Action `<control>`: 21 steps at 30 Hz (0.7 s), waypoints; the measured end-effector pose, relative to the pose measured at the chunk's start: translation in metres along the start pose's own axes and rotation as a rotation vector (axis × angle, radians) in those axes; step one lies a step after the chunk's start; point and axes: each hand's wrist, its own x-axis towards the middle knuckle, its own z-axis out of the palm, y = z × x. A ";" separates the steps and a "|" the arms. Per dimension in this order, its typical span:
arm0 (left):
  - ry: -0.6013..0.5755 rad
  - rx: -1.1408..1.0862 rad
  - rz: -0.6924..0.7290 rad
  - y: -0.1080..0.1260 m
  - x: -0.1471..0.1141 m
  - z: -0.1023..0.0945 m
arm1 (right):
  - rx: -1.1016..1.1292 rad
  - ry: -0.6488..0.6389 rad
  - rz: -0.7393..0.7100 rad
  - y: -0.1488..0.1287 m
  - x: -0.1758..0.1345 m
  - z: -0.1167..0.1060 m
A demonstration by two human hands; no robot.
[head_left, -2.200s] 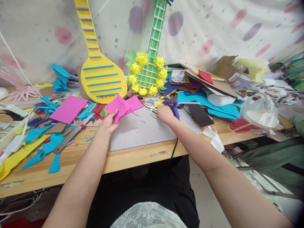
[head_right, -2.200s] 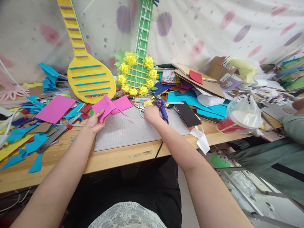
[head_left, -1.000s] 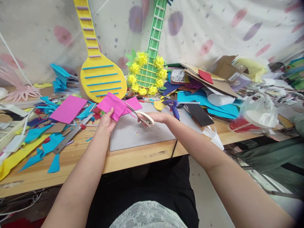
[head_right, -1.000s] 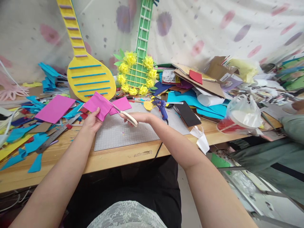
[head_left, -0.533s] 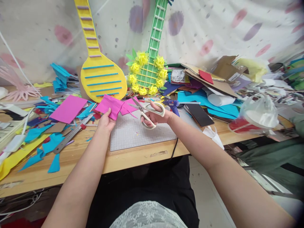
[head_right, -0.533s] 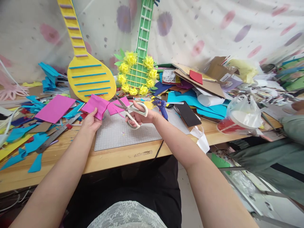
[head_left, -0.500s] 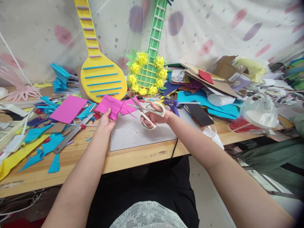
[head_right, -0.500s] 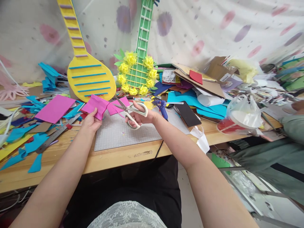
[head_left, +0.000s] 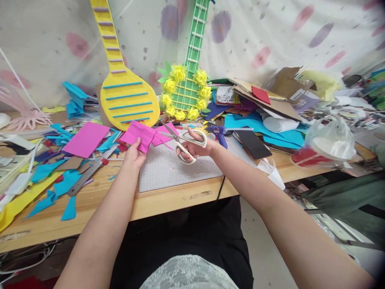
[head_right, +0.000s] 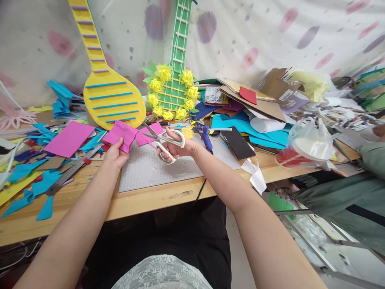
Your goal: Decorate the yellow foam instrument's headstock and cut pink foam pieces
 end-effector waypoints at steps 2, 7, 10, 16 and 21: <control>-0.016 -0.032 0.040 -0.001 0.001 -0.001 | -0.003 -0.006 0.000 -0.001 0.000 0.000; -0.027 -0.033 0.054 -0.002 0.003 -0.003 | -0.005 -0.018 0.007 -0.001 0.001 -0.001; -0.034 -0.035 0.055 -0.002 0.004 -0.003 | -0.008 -0.002 0.014 -0.001 0.000 0.000; -0.032 -0.030 0.040 -0.001 0.003 -0.003 | -0.017 0.011 0.017 -0.001 -0.001 0.001; -0.016 -0.017 0.034 -0.001 0.000 -0.001 | -0.018 -0.002 0.022 0.000 -0.001 -0.001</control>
